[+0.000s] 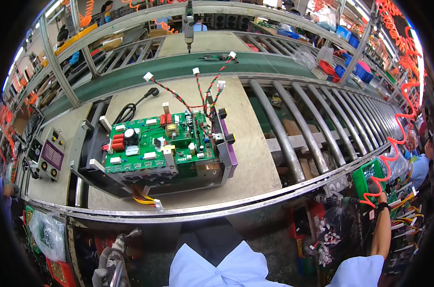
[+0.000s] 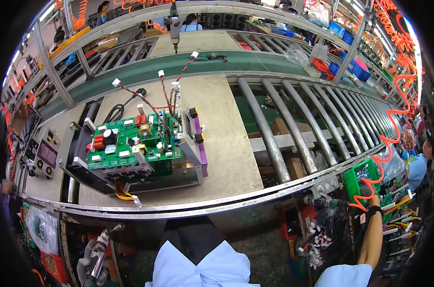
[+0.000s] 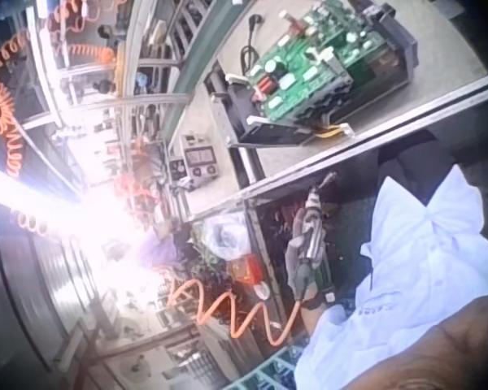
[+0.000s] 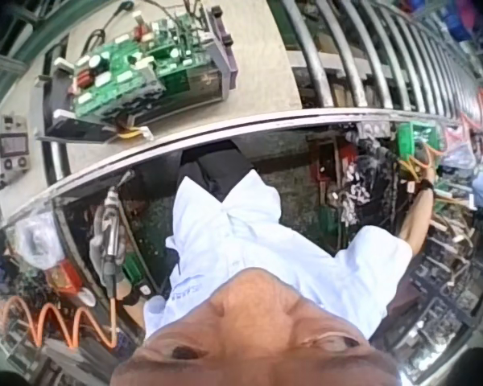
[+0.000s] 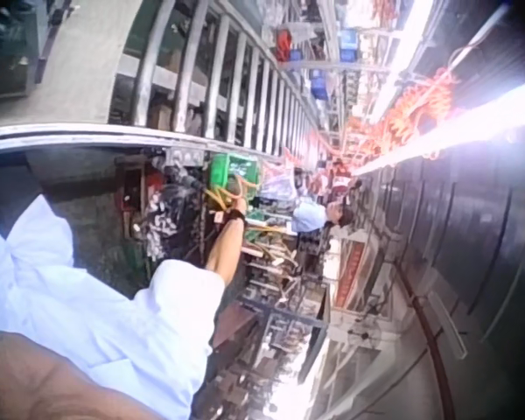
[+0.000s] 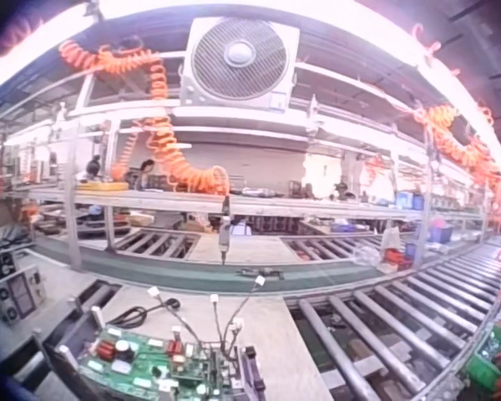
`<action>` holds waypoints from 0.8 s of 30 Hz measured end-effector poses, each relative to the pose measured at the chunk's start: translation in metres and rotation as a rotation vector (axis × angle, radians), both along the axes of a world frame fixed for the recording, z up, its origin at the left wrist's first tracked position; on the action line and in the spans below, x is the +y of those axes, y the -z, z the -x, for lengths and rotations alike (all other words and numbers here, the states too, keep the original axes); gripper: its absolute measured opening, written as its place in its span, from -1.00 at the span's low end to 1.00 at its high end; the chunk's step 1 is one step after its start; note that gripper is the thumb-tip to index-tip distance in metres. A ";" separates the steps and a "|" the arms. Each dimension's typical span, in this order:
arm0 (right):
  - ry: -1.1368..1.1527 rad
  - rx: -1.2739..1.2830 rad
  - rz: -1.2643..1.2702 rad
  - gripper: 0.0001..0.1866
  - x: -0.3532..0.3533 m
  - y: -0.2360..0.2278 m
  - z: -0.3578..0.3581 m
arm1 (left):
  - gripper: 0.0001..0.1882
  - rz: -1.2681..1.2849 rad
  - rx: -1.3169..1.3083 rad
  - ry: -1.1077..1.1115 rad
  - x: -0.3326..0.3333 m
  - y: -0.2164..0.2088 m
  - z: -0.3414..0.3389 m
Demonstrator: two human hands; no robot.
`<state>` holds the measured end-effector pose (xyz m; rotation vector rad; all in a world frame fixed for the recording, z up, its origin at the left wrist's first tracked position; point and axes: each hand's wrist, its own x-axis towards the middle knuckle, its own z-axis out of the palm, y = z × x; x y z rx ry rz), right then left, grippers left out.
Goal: Assembling an electronic inverter unit on a factory production line.
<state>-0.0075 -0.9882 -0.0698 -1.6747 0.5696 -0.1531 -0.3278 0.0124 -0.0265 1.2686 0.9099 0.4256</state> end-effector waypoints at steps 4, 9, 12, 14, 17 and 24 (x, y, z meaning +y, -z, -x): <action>0.050 0.010 0.116 -0.67 0.016 -0.007 0.007 | 0.01 0.072 -0.031 0.300 -0.037 -0.038 -0.028; 0.114 0.015 0.213 -0.68 0.035 -0.009 0.013 | -0.10 0.210 -0.124 0.723 -0.056 -0.047 -0.085; 0.127 0.033 0.251 -0.68 0.039 -0.006 0.013 | -0.12 0.172 -0.136 0.812 -0.065 -0.030 -0.106; 0.137 0.036 0.272 -0.68 0.040 -0.005 0.013 | -0.14 0.194 -0.095 0.799 -0.070 -0.020 -0.109; 0.140 0.040 0.280 -0.69 0.042 -0.006 0.011 | -0.22 0.198 -0.131 0.713 -0.074 -0.012 -0.110; 0.139 0.038 0.280 -0.70 0.047 -0.011 0.008 | -0.22 -0.164 0.388 0.993 -0.065 -0.024 -0.120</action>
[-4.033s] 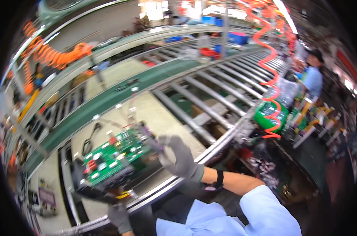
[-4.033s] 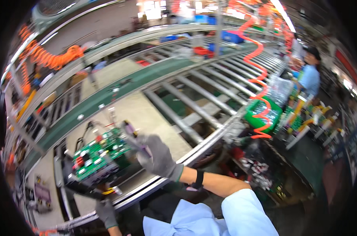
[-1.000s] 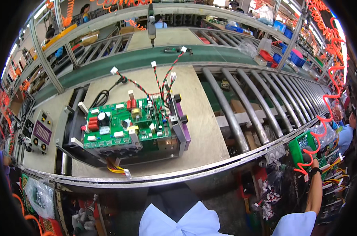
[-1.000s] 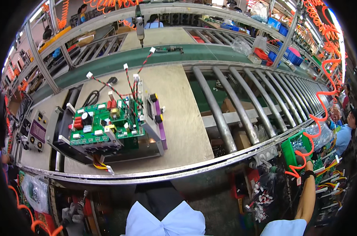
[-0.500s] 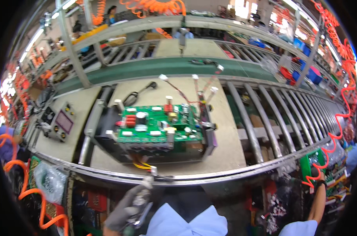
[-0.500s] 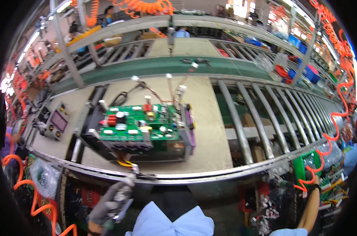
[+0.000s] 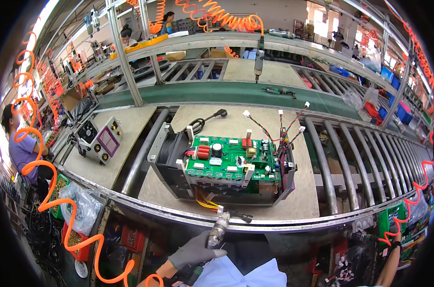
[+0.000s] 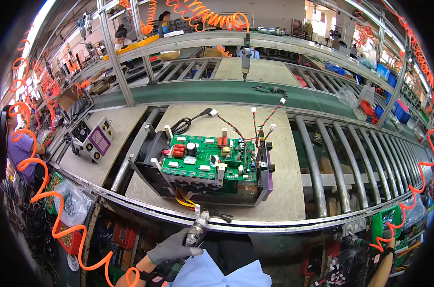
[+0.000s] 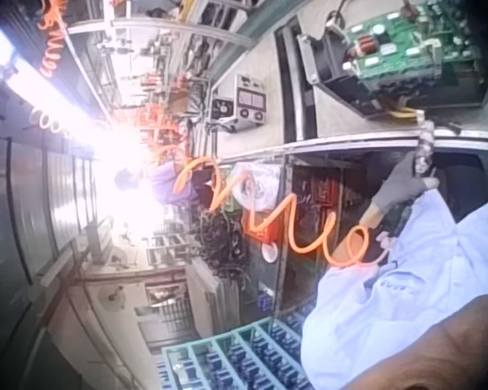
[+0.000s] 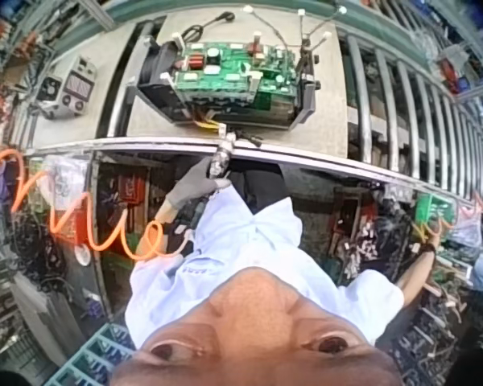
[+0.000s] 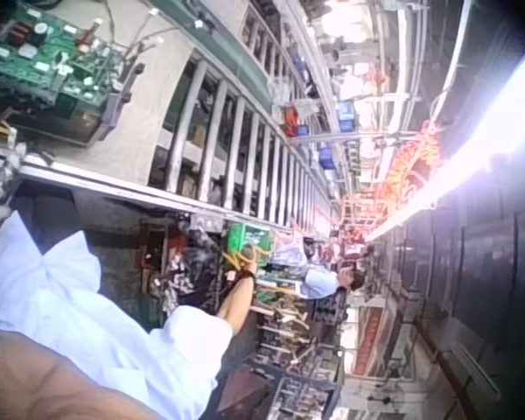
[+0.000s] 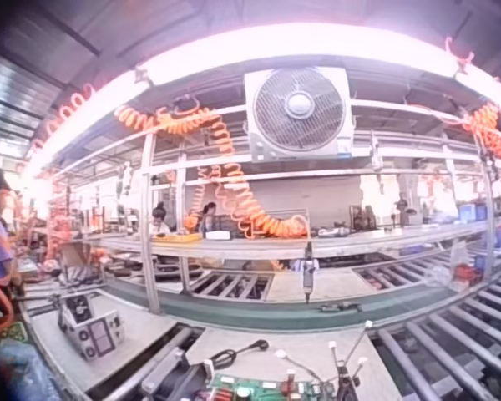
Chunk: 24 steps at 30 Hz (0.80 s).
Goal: Assembling an electronic inverter unit on a factory production line.
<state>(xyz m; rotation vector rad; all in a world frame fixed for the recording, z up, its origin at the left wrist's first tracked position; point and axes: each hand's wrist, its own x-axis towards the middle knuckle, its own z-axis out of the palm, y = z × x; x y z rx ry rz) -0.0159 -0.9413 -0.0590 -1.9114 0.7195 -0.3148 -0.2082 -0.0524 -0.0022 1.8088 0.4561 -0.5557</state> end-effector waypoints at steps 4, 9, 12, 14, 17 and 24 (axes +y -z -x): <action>-0.008 0.004 0.008 -0.70 0.008 -0.003 -0.001 | -0.18 -0.197 -0.056 0.084 0.001 0.006 -0.004; -0.003 0.000 0.008 -0.71 0.015 -0.003 -0.001 | -0.24 -0.262 -0.072 0.080 0.000 0.029 -0.007; -0.004 -0.005 -0.002 -0.72 0.015 -0.003 0.000 | -0.35 -0.143 -0.088 0.024 0.002 0.036 -0.005; -0.007 -0.013 -0.009 -0.72 0.014 -0.003 0.000 | -0.39 -0.062 -0.056 0.002 0.002 0.037 -0.004; -0.014 -0.023 -0.020 -0.72 0.014 -0.002 -0.002 | -0.42 0.122 -0.082 -0.072 0.003 0.035 -0.005; -0.041 -0.030 -0.032 -0.73 0.012 0.002 -0.020 | -0.37 0.071 -0.094 -0.049 0.003 0.034 -0.003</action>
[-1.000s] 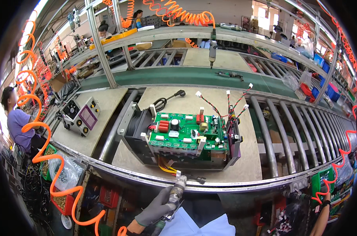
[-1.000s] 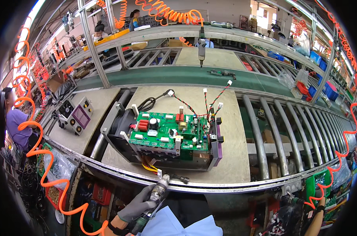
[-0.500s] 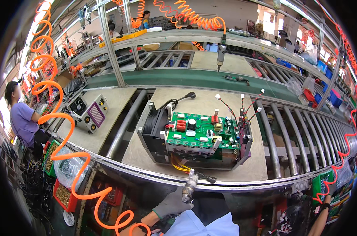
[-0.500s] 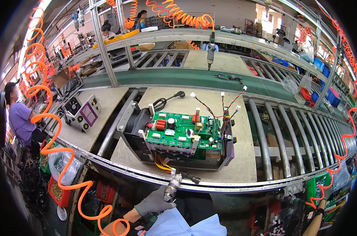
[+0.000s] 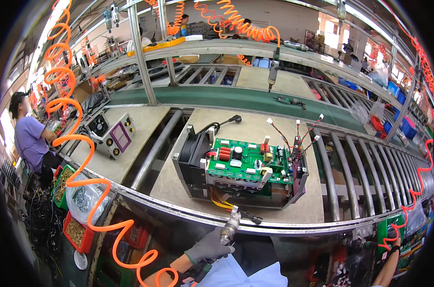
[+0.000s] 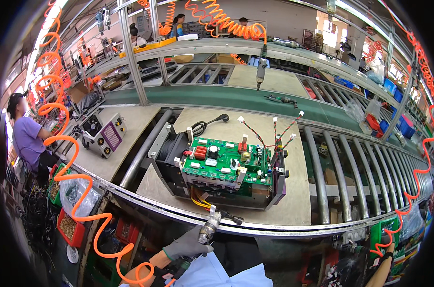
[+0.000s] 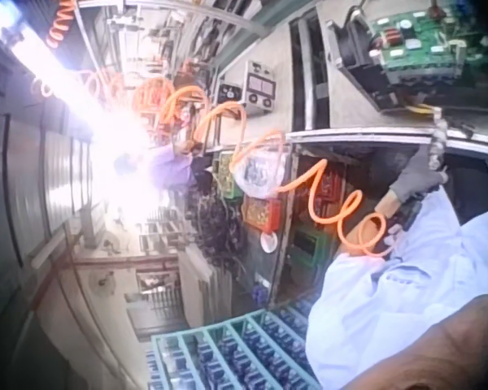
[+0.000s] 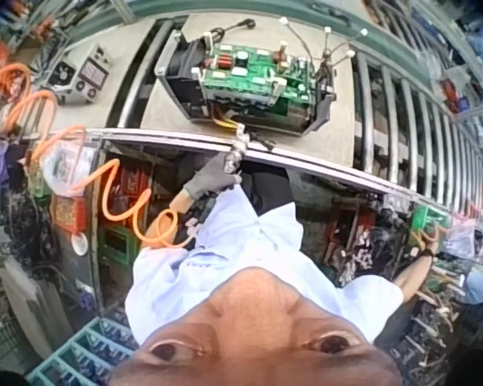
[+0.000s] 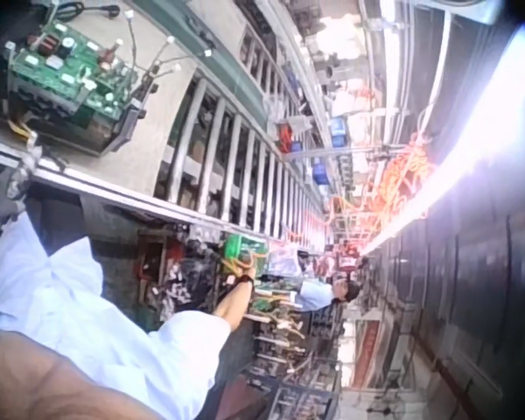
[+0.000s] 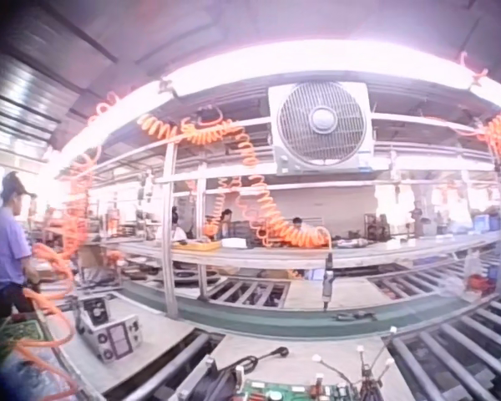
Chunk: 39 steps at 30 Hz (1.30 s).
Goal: Assembling an electronic inverter unit on a factory production line.
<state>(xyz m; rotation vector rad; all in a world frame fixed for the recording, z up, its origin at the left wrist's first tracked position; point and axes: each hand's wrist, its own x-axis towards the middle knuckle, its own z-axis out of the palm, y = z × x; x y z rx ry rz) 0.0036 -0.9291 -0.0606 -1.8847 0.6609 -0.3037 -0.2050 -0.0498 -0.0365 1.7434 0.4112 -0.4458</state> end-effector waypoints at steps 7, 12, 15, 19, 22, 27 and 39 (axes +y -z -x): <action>-0.019 -0.036 -0.042 -0.74 -0.013 0.006 -0.016 | -0.35 0.031 0.054 0.034 -0.001 -0.009 -0.005; -0.051 -0.075 -0.083 -0.75 -0.020 0.008 -0.024 | -0.41 0.071 0.067 0.027 -0.002 -0.015 -0.006; -0.062 -0.092 -0.108 -0.75 -0.025 0.006 -0.025 | -0.46 0.086 0.043 0.015 -0.003 -0.010 -0.006; -0.061 -0.122 -0.146 -0.75 -0.034 0.006 -0.021 | -0.55 0.062 0.007 0.000 -0.003 0.001 -0.005; -0.076 -0.170 -0.183 -0.76 -0.051 0.009 -0.019 | -0.59 0.083 0.009 -0.010 -0.002 0.010 -0.004; -0.185 -0.364 -0.265 -0.76 -0.088 0.004 -0.023 | -0.58 0.142 -0.015 -0.013 -0.004 0.010 -0.006; -0.091 -0.536 0.577 -0.73 0.171 -0.106 0.099 | -0.57 0.496 0.064 -0.025 -0.018 -0.014 0.001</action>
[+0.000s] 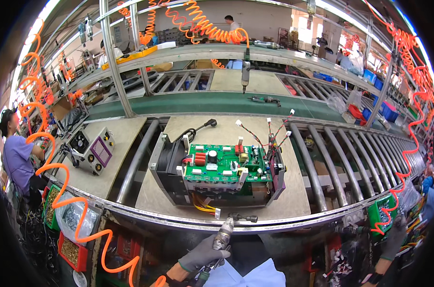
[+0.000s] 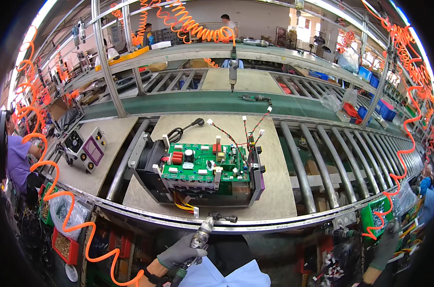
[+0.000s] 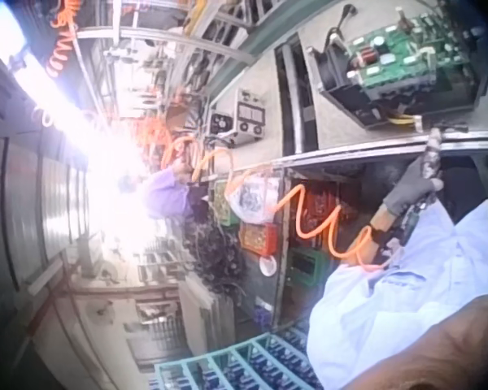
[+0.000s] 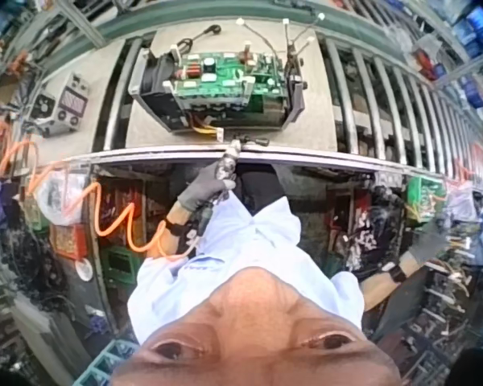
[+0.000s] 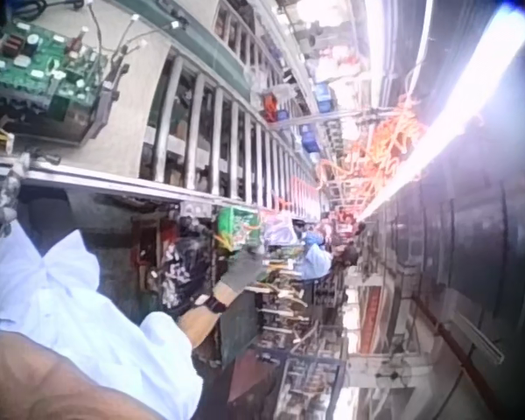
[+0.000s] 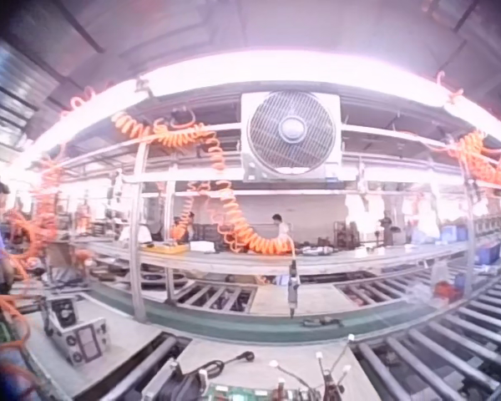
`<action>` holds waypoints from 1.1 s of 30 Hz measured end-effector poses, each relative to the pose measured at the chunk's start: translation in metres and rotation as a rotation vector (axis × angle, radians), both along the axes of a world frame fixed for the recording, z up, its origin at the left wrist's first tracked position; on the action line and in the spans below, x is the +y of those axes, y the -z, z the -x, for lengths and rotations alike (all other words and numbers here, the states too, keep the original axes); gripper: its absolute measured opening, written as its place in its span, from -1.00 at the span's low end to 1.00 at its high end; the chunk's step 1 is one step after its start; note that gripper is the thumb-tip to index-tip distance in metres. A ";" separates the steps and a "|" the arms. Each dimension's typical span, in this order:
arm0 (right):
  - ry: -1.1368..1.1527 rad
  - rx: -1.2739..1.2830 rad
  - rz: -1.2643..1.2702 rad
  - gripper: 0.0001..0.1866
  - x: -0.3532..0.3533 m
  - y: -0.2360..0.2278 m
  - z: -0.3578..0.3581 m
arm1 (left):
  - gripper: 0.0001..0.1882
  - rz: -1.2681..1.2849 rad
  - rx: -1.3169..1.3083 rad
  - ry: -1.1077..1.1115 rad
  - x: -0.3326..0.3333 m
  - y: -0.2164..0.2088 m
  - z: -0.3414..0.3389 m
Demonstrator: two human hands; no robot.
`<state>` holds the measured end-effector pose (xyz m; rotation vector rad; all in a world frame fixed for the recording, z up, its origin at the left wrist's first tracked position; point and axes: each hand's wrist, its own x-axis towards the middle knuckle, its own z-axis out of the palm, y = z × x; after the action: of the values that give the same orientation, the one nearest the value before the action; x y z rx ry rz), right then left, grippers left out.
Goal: Assembling an electronic inverter unit on a factory production line.
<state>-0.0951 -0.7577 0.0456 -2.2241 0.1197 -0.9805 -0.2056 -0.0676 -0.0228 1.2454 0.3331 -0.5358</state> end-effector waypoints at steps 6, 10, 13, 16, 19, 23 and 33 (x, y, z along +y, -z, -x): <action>-0.735 0.294 -1.189 -0.81 0.227 0.006 -0.002 | -0.63 0.080 -0.054 -0.002 -0.013 0.000 -0.013; -0.752 0.727 -1.168 -0.84 0.357 0.049 -0.022 | -0.64 0.062 -0.066 0.002 -0.024 0.009 -0.025; -0.779 0.847 -0.858 -0.74 0.412 0.069 -0.032 | -0.61 0.037 -0.038 -0.089 -0.037 0.014 -0.030; -0.798 0.819 -0.788 -0.77 0.443 0.085 -0.040 | -0.58 -0.034 -0.018 -0.124 -0.045 0.015 -0.030; -0.698 0.791 -0.815 -0.80 0.456 0.100 -0.044 | -0.57 -0.090 -0.005 -0.139 -0.049 0.014 -0.030; -0.633 0.822 -0.781 -0.77 0.457 0.108 -0.046 | -0.55 -0.149 -0.014 -0.133 -0.052 0.017 -0.031; -0.503 0.676 -0.818 -0.77 0.483 0.113 -0.036 | -0.59 -0.060 -0.018 -0.124 -0.045 0.025 -0.031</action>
<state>-0.0589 -0.2748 -0.0674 -1.5885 0.2038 0.1317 -0.1745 -0.1124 -0.0479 1.2776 0.4103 -0.4107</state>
